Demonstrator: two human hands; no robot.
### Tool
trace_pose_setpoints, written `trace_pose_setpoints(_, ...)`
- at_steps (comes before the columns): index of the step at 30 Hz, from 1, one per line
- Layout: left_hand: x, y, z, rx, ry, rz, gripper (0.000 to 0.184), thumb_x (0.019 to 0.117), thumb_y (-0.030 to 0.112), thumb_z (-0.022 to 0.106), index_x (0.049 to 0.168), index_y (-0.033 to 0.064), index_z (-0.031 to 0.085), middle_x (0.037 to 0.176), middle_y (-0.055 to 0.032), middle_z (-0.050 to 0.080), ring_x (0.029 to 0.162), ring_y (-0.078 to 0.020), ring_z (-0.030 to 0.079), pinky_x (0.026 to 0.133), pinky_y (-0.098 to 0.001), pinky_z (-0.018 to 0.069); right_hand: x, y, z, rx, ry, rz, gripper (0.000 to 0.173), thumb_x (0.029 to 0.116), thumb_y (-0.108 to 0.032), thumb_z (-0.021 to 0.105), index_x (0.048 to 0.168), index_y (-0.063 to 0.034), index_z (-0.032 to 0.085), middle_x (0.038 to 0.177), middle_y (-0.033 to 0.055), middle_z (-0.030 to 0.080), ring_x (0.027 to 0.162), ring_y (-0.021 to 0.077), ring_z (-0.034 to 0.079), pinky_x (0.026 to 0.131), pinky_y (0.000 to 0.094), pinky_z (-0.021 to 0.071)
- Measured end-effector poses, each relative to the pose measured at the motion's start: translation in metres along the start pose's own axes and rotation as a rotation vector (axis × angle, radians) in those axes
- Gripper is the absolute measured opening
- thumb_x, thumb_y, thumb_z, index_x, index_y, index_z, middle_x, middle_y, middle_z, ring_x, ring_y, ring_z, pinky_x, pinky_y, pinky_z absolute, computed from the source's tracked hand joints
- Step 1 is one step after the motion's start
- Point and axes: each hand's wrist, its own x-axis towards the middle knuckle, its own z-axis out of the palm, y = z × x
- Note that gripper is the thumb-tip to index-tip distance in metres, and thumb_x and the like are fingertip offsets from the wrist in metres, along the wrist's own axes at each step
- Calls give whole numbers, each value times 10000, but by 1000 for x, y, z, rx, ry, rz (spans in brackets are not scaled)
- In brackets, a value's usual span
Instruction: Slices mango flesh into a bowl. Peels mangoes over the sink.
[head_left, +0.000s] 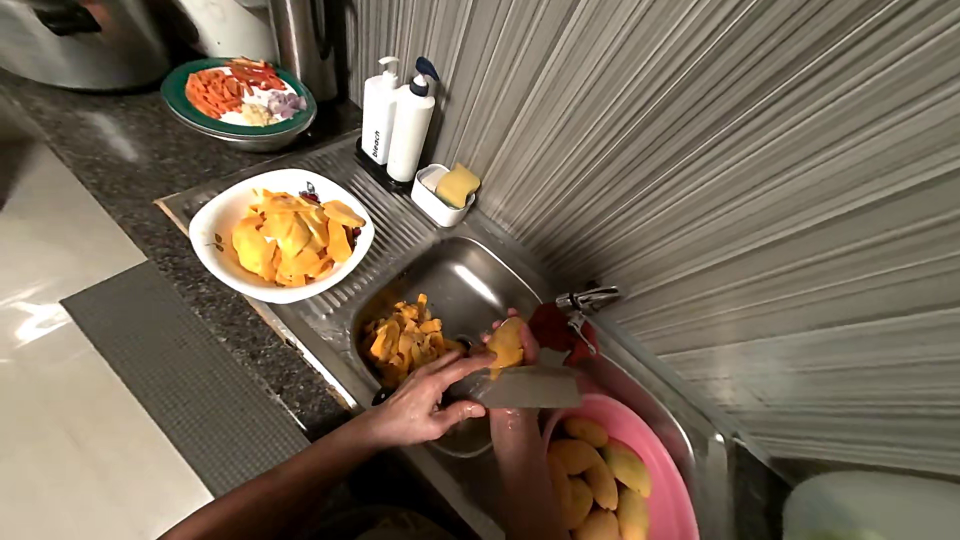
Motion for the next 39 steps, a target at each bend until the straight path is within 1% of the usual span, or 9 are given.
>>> trace_pose_setpoints(6,9,-5,-6,20,20,-5,517,1010,451,612,1489,268,545,1239,-90,634,1069,-133,629,925,-324,553,-11,4,1,2,-2,-29,324,1092,-215,353,1339,-68,503,985,56,670,835,132,702,709,269,608)
trace_pose_setpoints(12,15,-8,-20,-136,-12,-95,524,1026,402,595,1504,194,536,1386,-72,619,1223,-122,586,1067,-327,475,-14,1,-12,-34,-120,44,391,1056,-286,392,1342,-63,540,1056,76,685,903,143,705,750,295,618)
trace_pose_setpoints(14,19,-10,-29,-248,54,-216,492,1040,343,570,1505,186,525,1310,-30,636,918,-32,618,749,-209,523,-17,-3,-10,-15,-89,154,397,996,-339,491,1261,-52,563,943,113,685,743,193,700,625,338,615)
trace_pose_setpoints(16,21,-15,-42,-279,81,-327,505,1060,355,522,1542,211,471,1331,-39,605,722,-37,562,556,-204,458,-17,-4,-12,-22,-123,193,521,1005,-415,517,1386,-61,499,988,112,644,726,199,678,605,337,605)
trace_pose_setpoints(18,17,-16,-45,-166,20,-341,578,1055,442,503,1577,211,414,1392,-64,575,877,-61,600,686,-229,502,-17,-4,-12,-107,-49,162,561,1060,-512,363,1386,-73,486,983,102,650,736,187,684,616,331,611)
trace_pose_setpoints(20,6,-10,-36,-71,-59,-262,682,1025,482,550,1594,149,375,1472,-120,548,1253,-150,582,1056,-344,483,-17,-4,-9,-194,42,72,501,1094,-458,277,1348,-92,507,998,81,682,787,162,704,648,318,621)
trace_pose_setpoints(21,0,-7,-29,-38,-74,-206,711,1008,474,591,1591,127,376,1487,-140,541,1319,-191,556,1118,-389,452,-15,-3,-10,-223,21,24,459,1103,-409,267,1357,-107,500,1002,42,679,820,124,697,692,288,613)
trace_pose_setpoints(24,-13,-5,-12,43,-85,-95,695,977,455,661,1570,186,418,1471,-116,558,1293,-198,585,1078,-420,498,-8,-8,-6,-343,21,-59,437,1101,-364,295,1393,-60,409,876,19,669,697,101,686,634,266,605)
trace_pose_setpoints(39,-18,-2,-7,212,-34,-8,521,1007,476,603,1501,339,511,1155,-100,629,922,-182,656,766,-391,591,-10,-9,-6,-549,69,-160,499,1064,-348,381,1456,-42,420,950,50,656,732,117,661,660,296,597)
